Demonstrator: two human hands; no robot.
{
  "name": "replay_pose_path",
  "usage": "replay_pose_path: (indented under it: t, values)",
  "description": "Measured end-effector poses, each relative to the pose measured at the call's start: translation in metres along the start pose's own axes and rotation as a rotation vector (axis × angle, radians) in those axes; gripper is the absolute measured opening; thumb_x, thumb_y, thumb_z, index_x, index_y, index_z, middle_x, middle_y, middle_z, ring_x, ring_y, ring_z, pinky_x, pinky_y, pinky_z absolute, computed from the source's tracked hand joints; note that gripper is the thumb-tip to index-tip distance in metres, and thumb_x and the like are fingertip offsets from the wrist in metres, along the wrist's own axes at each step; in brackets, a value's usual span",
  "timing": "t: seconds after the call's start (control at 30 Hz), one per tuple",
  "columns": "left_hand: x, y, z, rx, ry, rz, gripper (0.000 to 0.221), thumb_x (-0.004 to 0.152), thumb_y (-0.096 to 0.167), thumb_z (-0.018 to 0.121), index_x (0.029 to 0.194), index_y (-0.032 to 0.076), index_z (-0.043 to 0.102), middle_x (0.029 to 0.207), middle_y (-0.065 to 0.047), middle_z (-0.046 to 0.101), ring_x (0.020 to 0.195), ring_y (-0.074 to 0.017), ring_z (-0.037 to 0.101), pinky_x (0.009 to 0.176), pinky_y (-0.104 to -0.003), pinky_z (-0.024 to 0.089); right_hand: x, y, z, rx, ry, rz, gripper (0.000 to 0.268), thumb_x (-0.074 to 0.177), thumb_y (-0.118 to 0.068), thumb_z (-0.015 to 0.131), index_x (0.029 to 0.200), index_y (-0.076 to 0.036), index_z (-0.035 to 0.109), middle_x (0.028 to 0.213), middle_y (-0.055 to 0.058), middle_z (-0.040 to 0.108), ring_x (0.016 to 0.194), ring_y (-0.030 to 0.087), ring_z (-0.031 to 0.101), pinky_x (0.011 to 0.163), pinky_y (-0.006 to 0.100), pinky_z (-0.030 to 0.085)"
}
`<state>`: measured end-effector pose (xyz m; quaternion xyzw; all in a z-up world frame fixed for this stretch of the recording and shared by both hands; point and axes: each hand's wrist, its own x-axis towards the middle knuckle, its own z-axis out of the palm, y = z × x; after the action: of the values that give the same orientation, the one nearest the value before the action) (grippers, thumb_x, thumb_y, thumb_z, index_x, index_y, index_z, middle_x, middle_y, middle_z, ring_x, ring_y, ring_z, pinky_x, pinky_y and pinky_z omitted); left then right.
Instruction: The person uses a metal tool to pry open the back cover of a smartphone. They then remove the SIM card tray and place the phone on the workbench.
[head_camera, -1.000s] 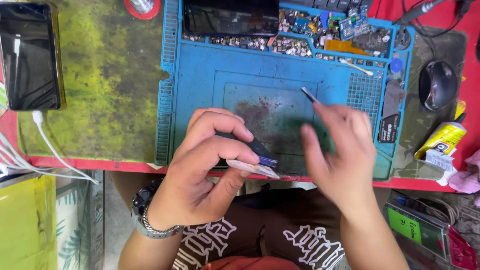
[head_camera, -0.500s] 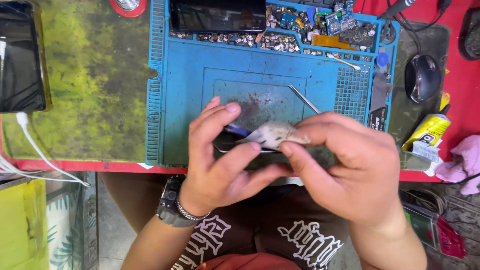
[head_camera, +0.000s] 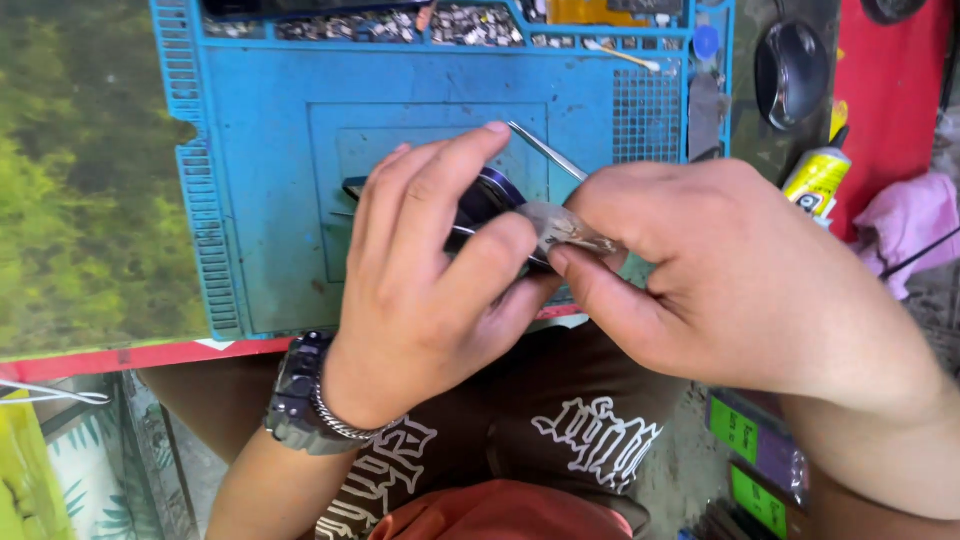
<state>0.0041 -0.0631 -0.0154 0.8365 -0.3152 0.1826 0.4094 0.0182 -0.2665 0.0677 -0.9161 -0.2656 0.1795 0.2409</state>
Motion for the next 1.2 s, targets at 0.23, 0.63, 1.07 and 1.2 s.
replay_pose_path:
  t: [0.23, 0.63, 1.07, 1.2]
  values:
    - [0.003, -0.005, -0.004, -0.086, -0.042, -0.010, 0.021, 0.090, 0.005, 0.078, 0.096, -0.002, 0.060, 0.139, -0.033, 0.053, 0.116, -0.0529, 0.062, 0.101, -0.060, 0.053, 0.011, -0.002, -0.008, 0.024, -0.066, -0.061, 0.023, 0.090, -0.010, 0.062, 0.071, -0.008, 0.050, 0.066, 0.004, 0.054, 0.061, 0.027, 0.057, 0.056, 0.044, 0.042]
    - [0.003, -0.005, -0.001, -0.083, -0.036, -0.005, 0.026, 0.098, 0.010, 0.083, 0.096, -0.001, 0.059, 0.139, -0.032, 0.052, 0.116, -0.0526, 0.064, 0.100, -0.060, 0.055, 0.008, 0.003, -0.008, 0.087, -0.103, -0.022, 0.026, 0.086, -0.013, 0.063, 0.065, -0.009, 0.047, 0.064, 0.002, 0.051, 0.056, 0.024, 0.052, 0.055, 0.041, 0.040]
    - [0.010, -0.005, -0.005, -0.111, -0.091, -0.023, 0.019, 0.092, -0.004, 0.077, 0.096, -0.001, 0.059, 0.138, -0.033, 0.053, 0.118, -0.0515, 0.063, 0.102, -0.058, 0.051, 0.030, -0.009, -0.014, -0.100, -0.332, 0.213, 0.026, 0.090, -0.024, 0.055, 0.065, -0.014, 0.055, 0.066, 0.004, 0.062, 0.057, 0.031, 0.058, 0.058, 0.047, 0.044]
    - [0.009, -0.007, -0.006, -0.109, -0.093, -0.049, 0.019, 0.092, -0.004, 0.077, 0.097, 0.000, 0.058, 0.139, -0.032, 0.054, 0.116, -0.0501, 0.063, 0.100, -0.056, 0.049, 0.027, -0.010, -0.014, -0.161, -0.439, 0.378, 0.027, 0.090, -0.028, 0.052, 0.066, -0.016, 0.058, 0.067, 0.003, 0.064, 0.056, 0.030, 0.058, 0.059, 0.045, 0.044]
